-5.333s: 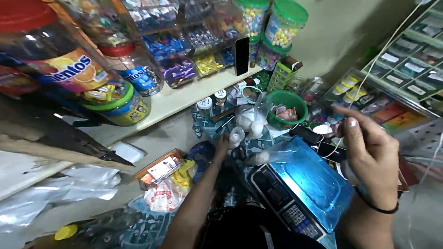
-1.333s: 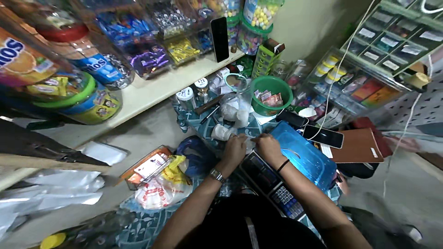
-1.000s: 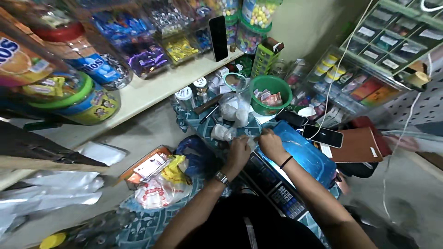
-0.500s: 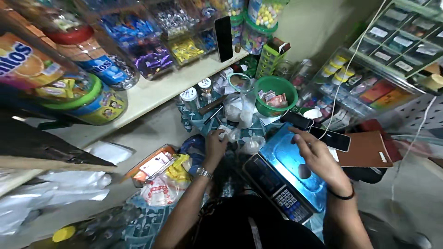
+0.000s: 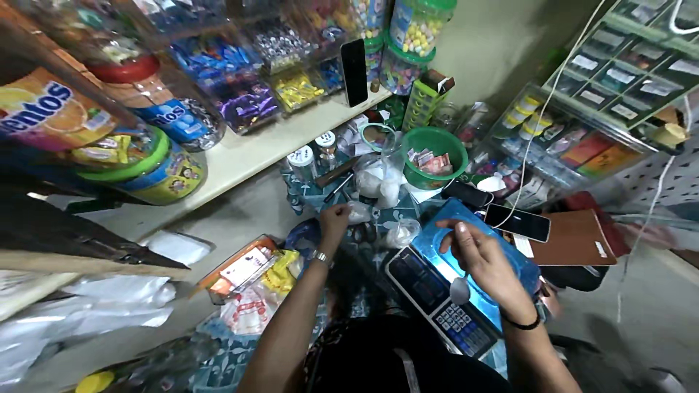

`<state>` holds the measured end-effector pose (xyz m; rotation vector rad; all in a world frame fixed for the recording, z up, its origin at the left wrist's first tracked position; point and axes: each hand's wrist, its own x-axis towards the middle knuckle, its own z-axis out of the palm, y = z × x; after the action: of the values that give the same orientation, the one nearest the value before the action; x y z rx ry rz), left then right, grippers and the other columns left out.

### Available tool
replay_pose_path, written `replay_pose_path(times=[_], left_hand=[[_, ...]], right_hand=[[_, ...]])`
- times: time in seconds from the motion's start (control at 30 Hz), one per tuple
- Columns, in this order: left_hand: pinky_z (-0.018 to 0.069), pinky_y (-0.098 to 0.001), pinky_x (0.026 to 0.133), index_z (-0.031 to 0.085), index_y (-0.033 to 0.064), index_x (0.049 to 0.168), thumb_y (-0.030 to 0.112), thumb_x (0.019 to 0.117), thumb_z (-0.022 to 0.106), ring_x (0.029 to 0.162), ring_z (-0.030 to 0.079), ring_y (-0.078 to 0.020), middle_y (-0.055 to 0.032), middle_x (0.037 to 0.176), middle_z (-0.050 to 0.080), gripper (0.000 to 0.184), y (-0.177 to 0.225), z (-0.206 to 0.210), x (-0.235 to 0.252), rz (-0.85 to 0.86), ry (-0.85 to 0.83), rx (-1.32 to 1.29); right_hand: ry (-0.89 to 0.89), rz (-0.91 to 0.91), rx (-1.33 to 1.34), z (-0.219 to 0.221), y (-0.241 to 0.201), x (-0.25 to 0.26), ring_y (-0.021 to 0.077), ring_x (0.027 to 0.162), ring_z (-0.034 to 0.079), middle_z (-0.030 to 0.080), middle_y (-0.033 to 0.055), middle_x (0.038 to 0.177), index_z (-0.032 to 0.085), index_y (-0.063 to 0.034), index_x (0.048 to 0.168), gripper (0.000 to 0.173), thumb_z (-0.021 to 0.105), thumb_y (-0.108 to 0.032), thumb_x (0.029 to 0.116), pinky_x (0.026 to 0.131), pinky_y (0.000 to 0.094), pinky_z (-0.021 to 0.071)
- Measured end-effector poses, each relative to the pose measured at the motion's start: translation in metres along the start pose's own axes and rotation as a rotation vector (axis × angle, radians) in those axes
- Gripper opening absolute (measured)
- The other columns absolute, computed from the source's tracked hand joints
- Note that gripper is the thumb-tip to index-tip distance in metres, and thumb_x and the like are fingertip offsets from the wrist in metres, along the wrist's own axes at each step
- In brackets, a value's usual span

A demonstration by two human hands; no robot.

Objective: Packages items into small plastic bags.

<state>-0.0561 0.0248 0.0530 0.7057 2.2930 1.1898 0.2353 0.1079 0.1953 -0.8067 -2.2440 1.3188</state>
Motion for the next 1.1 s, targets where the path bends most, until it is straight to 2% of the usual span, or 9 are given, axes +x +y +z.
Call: replay_pose_path(times=[0.1, 0.2, 0.37, 0.5, 0.63, 0.77, 0.83, 1.0, 1.1], left_hand=[[0.0521, -0.0528, 0.094, 0.071, -0.0047, 0.116, 0.014, 0.1019, 0.062, 0.101, 0.068, -0.0335, -0.0234, 0.109, 0.071, 0.025, 0.003, -0.018, -0.016, 0.006, 0.026, -0.100], [0.0554, -0.0438, 0.088, 0.071, -0.0044, 0.115, 0.015, 0.1023, 0.061, 0.093, 0.069, -0.0245, -0.0190, 0.107, 0.071, 0.025, 0.014, -0.035, -0.043, 0.010, -0.012, -0.107], [0.0558, -0.0418, 0.094, 0.073, -0.0033, 0.113, 0.015, 0.1016, 0.061, 0.097, 0.071, -0.0225, -0.0164, 0.105, 0.074, 0.024, 0.028, -0.061, -0.110, 0.103, -0.030, -0.065], [0.0557, -0.0440, 0.093, 0.074, -0.0048, 0.108, 0.013, 0.0996, 0.063, 0.096, 0.072, -0.0253, -0.0186, 0.102, 0.075, 0.023, 0.028, -0.070, -0.151, 0.144, -0.003, -0.091], [0.0555, -0.0416, 0.093, 0.073, -0.0059, 0.110, 0.012, 0.0993, 0.064, 0.098, 0.071, -0.0247, -0.0195, 0.104, 0.074, 0.023, 0.015, -0.063, -0.183, 0.149, 0.070, -0.151], [0.0564, -0.0382, 0.089, 0.067, -0.0052, 0.120, 0.013, 0.0980, 0.065, 0.093, 0.070, -0.0218, -0.0181, 0.103, 0.071, 0.028, 0.002, -0.052, -0.214, 0.084, 0.129, -0.236], [0.0559, -0.0411, 0.087, 0.067, -0.0052, 0.113, 0.018, 0.0980, 0.065, 0.092, 0.068, -0.0249, -0.0190, 0.101, 0.069, 0.028, -0.001, -0.047, -0.227, 0.005, 0.170, -0.187], [0.0535, -0.0482, 0.086, 0.070, -0.0057, 0.102, 0.022, 0.1030, 0.057, 0.090, 0.068, -0.0294, -0.0205, 0.096, 0.069, 0.030, -0.007, -0.047, -0.238, -0.084, 0.148, -0.111], [0.0508, -0.0291, 0.073, 0.070, -0.0033, 0.101, 0.019, 0.1014, 0.062, 0.074, 0.059, -0.0100, -0.0062, 0.085, 0.065, 0.024, -0.012, -0.048, -0.234, -0.152, 0.203, -0.425]], right_hand=[[-0.136, -0.010, -0.047, 0.036, -0.003, 0.015, 0.0011, 0.061, 0.052, 0.067, -0.0003, 0.083, 0.066, 0.0001, 0.127, 0.040, 0.034, -0.021, 0.1117, 0.060, 0.0205, 0.0458], [-0.189, -0.026, -0.194, 0.077, -0.006, 0.032, 0.0201, 0.077, 0.068, 0.070, 0.0144, 0.092, 0.063, 0.0017, 0.131, 0.035, 0.045, -0.019, 0.1085, 0.076, 0.0361, 0.0566], [-0.316, 0.044, -0.376, 0.118, -0.010, 0.042, 0.0404, 0.106, 0.069, 0.066, 0.0268, 0.123, 0.051, 0.0039, 0.145, 0.054, 0.055, -0.034, 0.1058, 0.096, 0.0550, 0.0537], [-0.365, -0.176, -0.365, 0.127, -0.009, 0.026, 0.0451, 0.092, 0.071, 0.071, 0.0293, 0.099, 0.071, 0.0096, 0.111, 0.033, 0.059, -0.020, 0.1028, 0.087, 0.0613, 0.0550], [-0.436, -0.206, -0.201, 0.122, 0.003, 0.017, 0.0356, 0.076, 0.069, 0.070, 0.0247, 0.083, 0.073, 0.0105, 0.099, 0.032, 0.057, -0.017, 0.1028, 0.077, 0.0556, 0.0555], [-0.547, -0.069, 0.013, 0.124, 0.015, 0.013, 0.0079, 0.067, 0.058, 0.065, 0.0080, 0.077, 0.071, 0.0086, 0.099, 0.030, 0.055, -0.017, 0.1041, 0.068, 0.0299, 0.0533], [-0.566, -0.018, 0.132, 0.128, 0.019, 0.009, -0.0018, 0.058, 0.052, 0.059, -0.0021, 0.069, 0.069, 0.0062, 0.096, 0.027, 0.055, -0.015, 0.1033, 0.059, 0.0201, 0.0491], [-0.549, -0.080, 0.156, 0.139, 0.021, 0.003, -0.0016, 0.064, 0.056, 0.065, 0.0021, 0.075, 0.071, 0.0077, 0.096, 0.026, 0.056, -0.012, 0.1025, 0.066, 0.0202, 0.0513], [-0.499, -0.224, -0.003, 0.141, 0.022, 0.005, 0.0117, 0.069, 0.064, 0.070, 0.0119, 0.079, 0.074, 0.0079, 0.098, 0.028, 0.058, -0.015, 0.1018, 0.071, 0.0326, 0.0559]])
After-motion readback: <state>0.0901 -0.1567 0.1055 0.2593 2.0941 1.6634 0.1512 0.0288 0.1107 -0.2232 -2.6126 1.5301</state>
